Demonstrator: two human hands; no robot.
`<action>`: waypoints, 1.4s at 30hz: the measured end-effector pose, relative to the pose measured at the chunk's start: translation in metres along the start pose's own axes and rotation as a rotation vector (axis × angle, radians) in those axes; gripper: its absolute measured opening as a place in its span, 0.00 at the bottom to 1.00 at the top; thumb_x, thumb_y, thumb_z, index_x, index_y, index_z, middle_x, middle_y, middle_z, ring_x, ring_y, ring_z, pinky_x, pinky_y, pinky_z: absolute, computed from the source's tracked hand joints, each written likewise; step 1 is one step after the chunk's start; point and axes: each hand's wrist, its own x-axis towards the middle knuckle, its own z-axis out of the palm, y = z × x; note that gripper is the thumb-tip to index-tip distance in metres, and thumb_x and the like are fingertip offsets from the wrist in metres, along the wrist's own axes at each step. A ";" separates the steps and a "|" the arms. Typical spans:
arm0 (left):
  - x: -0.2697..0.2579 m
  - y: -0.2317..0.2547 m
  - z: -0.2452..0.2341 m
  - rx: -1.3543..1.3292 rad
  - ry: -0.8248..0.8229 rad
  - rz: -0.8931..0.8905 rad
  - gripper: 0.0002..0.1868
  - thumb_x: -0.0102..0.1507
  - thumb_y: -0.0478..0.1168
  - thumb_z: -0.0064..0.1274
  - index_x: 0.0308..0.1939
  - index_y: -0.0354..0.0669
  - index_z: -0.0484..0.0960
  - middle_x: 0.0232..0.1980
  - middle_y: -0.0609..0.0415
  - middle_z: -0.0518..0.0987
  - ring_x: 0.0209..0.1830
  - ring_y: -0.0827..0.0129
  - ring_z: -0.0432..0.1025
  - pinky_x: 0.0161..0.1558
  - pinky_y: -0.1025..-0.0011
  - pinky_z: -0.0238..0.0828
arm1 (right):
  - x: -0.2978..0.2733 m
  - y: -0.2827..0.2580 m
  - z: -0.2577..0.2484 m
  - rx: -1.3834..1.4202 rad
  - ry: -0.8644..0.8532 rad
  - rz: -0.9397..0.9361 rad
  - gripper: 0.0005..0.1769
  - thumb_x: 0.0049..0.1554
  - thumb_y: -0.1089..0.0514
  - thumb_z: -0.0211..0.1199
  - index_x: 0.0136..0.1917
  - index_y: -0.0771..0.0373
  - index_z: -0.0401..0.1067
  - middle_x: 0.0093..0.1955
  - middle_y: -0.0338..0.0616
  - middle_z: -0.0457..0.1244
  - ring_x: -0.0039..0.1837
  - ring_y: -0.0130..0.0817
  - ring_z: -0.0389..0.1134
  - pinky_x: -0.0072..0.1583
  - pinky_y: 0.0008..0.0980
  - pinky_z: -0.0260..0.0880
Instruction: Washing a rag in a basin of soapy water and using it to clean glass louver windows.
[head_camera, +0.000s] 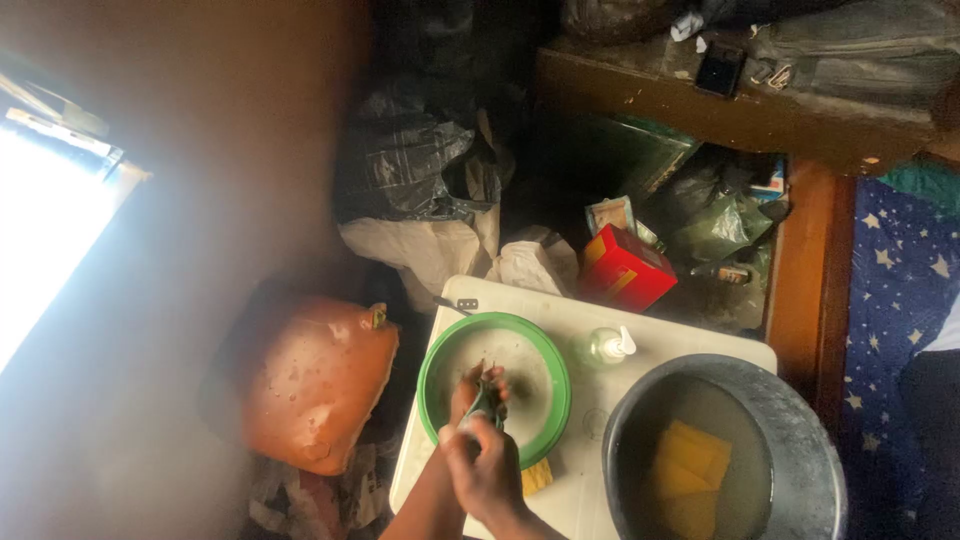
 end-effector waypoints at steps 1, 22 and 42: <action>0.010 -0.007 -0.009 0.000 -0.002 0.001 0.24 0.69 0.62 0.45 0.45 0.45 0.80 0.31 0.53 0.78 0.25 0.62 0.72 0.26 0.63 0.68 | 0.003 0.009 0.001 -0.001 0.000 -0.003 0.19 0.55 0.48 0.65 0.36 0.68 0.71 0.34 0.59 0.68 0.41 0.47 0.73 0.46 0.45 0.72; -0.099 0.004 0.056 0.047 0.228 0.028 0.25 0.70 0.62 0.42 0.39 0.43 0.75 0.28 0.51 0.76 0.26 0.59 0.72 0.31 0.63 0.71 | 0.111 0.123 -0.034 -0.611 0.077 0.189 0.21 0.62 0.41 0.58 0.44 0.61 0.75 0.43 0.59 0.69 0.49 0.63 0.69 0.50 0.56 0.68; -0.140 0.004 0.047 0.554 0.264 -0.003 0.47 0.64 0.67 0.43 0.77 0.39 0.59 0.77 0.39 0.63 0.79 0.48 0.58 0.76 0.47 0.53 | 0.105 0.145 -0.013 -0.363 -0.026 0.102 0.23 0.48 0.65 0.63 0.58 0.57 0.78 0.53 0.56 0.71 0.57 0.53 0.73 0.57 0.44 0.73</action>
